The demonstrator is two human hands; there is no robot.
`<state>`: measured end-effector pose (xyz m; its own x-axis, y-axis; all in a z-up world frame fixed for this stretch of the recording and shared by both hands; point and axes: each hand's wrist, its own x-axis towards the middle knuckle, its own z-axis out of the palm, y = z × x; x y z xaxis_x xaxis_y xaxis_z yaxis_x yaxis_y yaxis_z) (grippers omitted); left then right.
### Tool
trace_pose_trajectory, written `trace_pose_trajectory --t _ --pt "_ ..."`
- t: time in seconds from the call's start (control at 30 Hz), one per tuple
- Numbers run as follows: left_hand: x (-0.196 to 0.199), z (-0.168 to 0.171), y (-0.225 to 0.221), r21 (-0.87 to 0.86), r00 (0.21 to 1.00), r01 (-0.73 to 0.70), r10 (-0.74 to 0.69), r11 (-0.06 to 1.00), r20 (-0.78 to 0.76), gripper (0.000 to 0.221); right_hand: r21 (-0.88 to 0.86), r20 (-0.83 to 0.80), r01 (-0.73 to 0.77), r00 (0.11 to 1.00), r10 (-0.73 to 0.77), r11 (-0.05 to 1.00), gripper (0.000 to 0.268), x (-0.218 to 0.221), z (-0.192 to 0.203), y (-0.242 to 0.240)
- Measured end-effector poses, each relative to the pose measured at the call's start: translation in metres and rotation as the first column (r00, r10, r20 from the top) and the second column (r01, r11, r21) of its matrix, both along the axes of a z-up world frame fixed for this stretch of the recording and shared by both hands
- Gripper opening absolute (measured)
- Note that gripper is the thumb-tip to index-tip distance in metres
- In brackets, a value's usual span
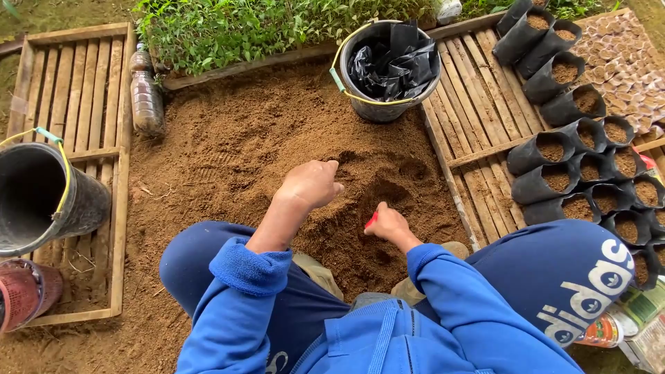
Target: Filling small black polybags with soil using a small red scoop on a wooden platform.
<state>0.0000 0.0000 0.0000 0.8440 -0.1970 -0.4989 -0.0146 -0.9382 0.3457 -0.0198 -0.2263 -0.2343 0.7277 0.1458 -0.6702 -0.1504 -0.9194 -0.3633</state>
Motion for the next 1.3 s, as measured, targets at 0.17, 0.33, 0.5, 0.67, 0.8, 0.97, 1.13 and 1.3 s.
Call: trace_pose_trajectory --t 0.17,0.33,0.5,0.67,0.8,0.97,1.13,1.3 --pt "-0.004 0.002 -0.003 -0.011 1.0 0.011 -0.011 1.0 -0.008 0.05 0.106 0.057 0.164 0.984 -0.17 0.981 0.079 0.012 -0.023 -0.005" --pt "-0.012 0.019 -0.009 0.006 0.999 0.044 -0.044 0.999 -0.018 0.048 0.186 0.097 0.301 0.941 -0.323 0.935 0.082 0.016 -0.018 0.001" --pt "-0.023 0.039 -0.013 -0.059 0.992 -0.038 0.03 0.998 -0.119 0.052 0.297 0.096 0.325 0.925 -0.367 0.898 0.081 0.016 -0.002 0.007" --pt "-0.067 0.096 -0.012 -0.117 0.995 -0.098 0.094 0.988 -0.041 0.06 0.358 0.116 0.372 0.893 -0.436 0.857 0.08 0.024 -0.019 0.006" --pt "-0.088 0.099 -0.01 -0.336 0.916 -0.4 0.375 0.853 -0.14 0.072 0.43 0.167 0.395 0.849 -0.501 0.812 0.076 0.03 -0.039 0.009" --pt "-0.053 0.076 -0.012 -0.345 0.922 -0.302 0.364 0.889 0.132 0.067 0.468 0.171 0.361 0.859 -0.483 0.807 0.078 0.03 -0.033 0.014" --pt "-0.006 0.048 -0.004 -0.324 0.895 -0.009 0.152 0.946 0.419 0.057 0.49 0.203 0.376 0.829 -0.522 0.787 0.064 0.043 -0.051 0.008" --pt "0.012 0.039 -0.005 -0.165 0.955 0.116 -0.064 0.979 0.291 0.051 0.74 -0.046 0.487 0.725 -0.687 0.464 0.039 0.049 -0.045 0.003"
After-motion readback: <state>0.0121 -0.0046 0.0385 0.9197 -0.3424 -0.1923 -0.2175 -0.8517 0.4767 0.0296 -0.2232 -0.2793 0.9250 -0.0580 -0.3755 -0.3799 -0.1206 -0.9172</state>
